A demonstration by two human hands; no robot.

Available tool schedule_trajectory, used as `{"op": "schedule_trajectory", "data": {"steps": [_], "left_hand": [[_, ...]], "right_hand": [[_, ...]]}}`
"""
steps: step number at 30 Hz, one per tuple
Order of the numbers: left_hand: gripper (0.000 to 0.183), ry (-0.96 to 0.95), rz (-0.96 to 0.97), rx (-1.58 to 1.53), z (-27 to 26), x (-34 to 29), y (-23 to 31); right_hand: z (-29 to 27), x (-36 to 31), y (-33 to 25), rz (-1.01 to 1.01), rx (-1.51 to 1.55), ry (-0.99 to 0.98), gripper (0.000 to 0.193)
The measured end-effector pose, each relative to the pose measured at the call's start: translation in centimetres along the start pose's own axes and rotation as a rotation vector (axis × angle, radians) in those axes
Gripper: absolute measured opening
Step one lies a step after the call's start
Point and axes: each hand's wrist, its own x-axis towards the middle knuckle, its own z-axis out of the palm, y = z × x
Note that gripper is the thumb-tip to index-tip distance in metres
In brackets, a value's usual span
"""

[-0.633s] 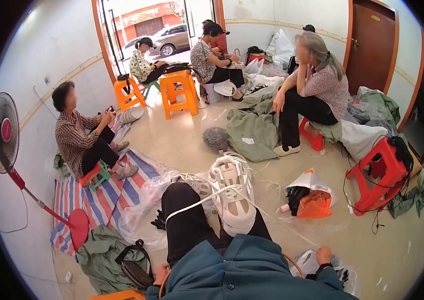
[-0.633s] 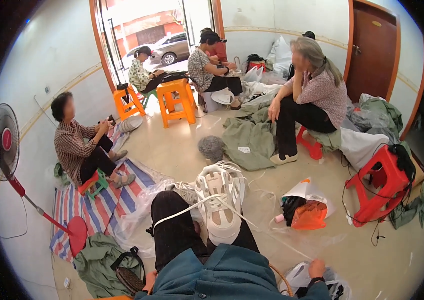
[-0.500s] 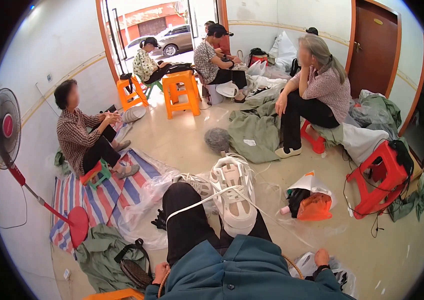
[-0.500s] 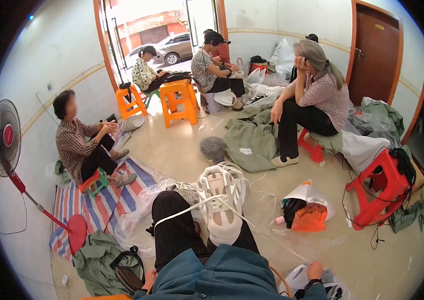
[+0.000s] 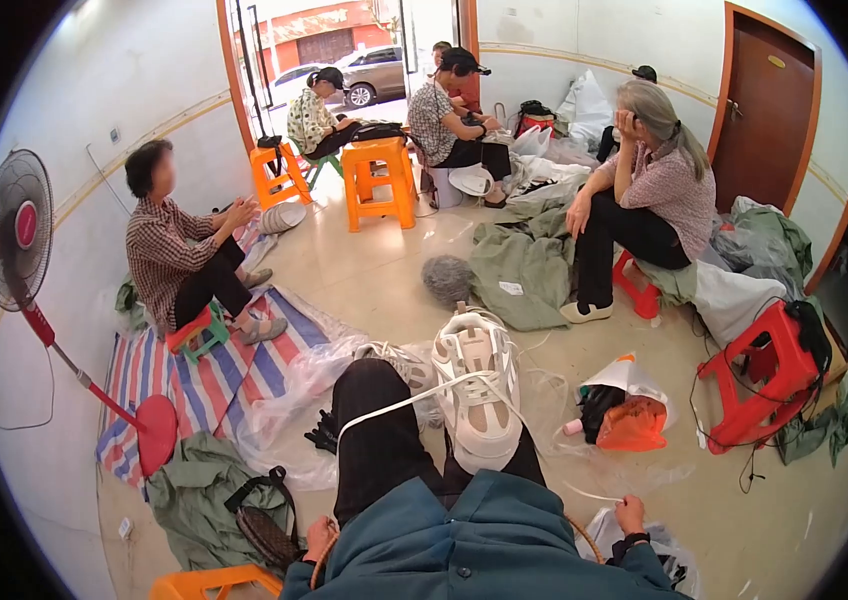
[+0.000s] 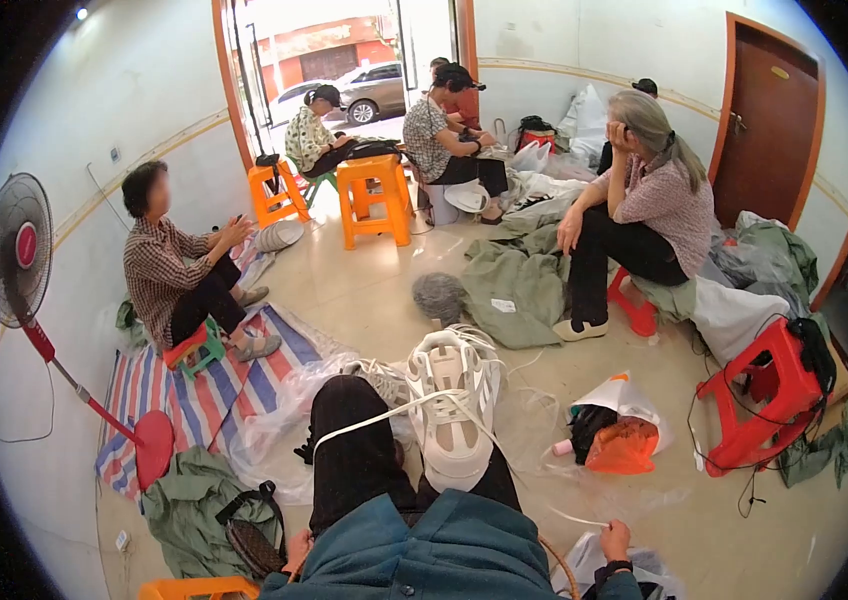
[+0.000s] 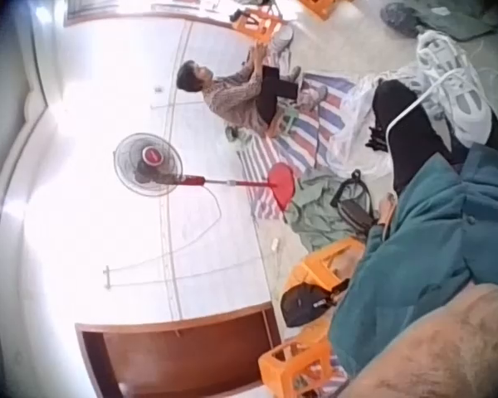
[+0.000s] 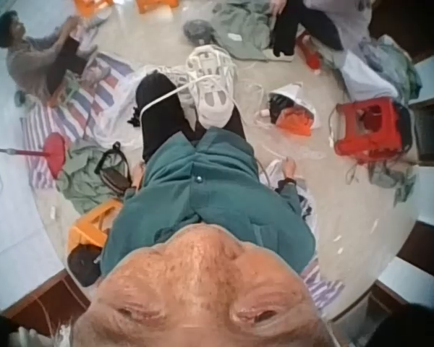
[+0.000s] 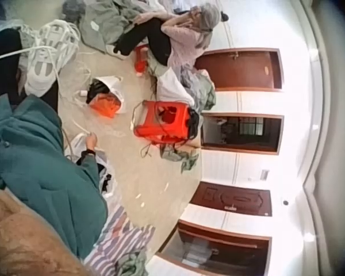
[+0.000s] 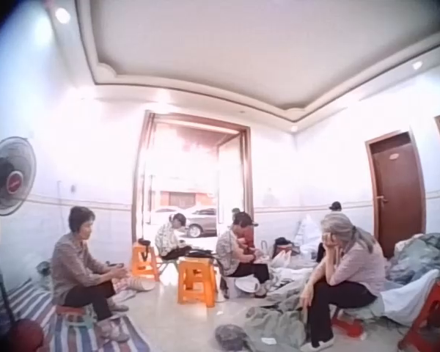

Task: Lacing and adjusting the laces on a white sneaker.

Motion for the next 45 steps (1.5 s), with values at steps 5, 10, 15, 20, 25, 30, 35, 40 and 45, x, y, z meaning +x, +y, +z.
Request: {"op": "schedule_trajectory", "data": {"steps": [5, 10, 15, 20, 25, 30, 35, 40, 45], "left_hand": [[0.010, 0.022, 0.075, -0.043, 0.0, 0.5, -0.6], [0.011, -0.027, -0.078, -0.169, -0.3, 1.7, 0.0], [0.014, 0.017, -0.346, -0.647, -3.5, 5.5, 1.0], [0.012, 0.334, -0.050, -0.477, -9.8, 11.9, 7.5], [0.013, 0.332, 0.245, -0.610, -15.1, 14.7, 20.1], [0.013, 0.108, 0.432, -0.828, -13.5, 17.0, 29.6], [0.012, -0.063, 0.395, -0.932, -9.3, 19.0, 34.0], [0.010, -0.158, 0.344, -0.957, -6.4, 20.6, 34.6], [0.012, -0.300, 0.269, -1.072, -6.6, 20.8, 35.0]], "right_hand": [[0.1, 3.1, -4.4, -0.030, 0.205, -0.037, 0.014], [-2.5, 5.7, -15.0, -0.388, 0.321, 0.121, 0.009], [-5.9, 6.6, -26.0, -0.555, 0.381, 0.166, 0.011], [-9.5, 5.4, -35.7, -0.604, 0.542, -0.024, 0.014], [-7.6, 5.3, -41.8, -0.671, 0.843, -0.069, 0.017], [-5.9, 4.8, -44.1, -0.616, 0.975, -0.213, 0.016], [-6.3, 5.0, -44.3, -0.542, 1.100, -0.277, 0.012], [-6.1, 5.5, -43.8, -0.526, 1.031, -0.203, 0.011], [-6.2, 6.0, -44.0, -0.501, 1.102, -0.223, 0.012]]}}
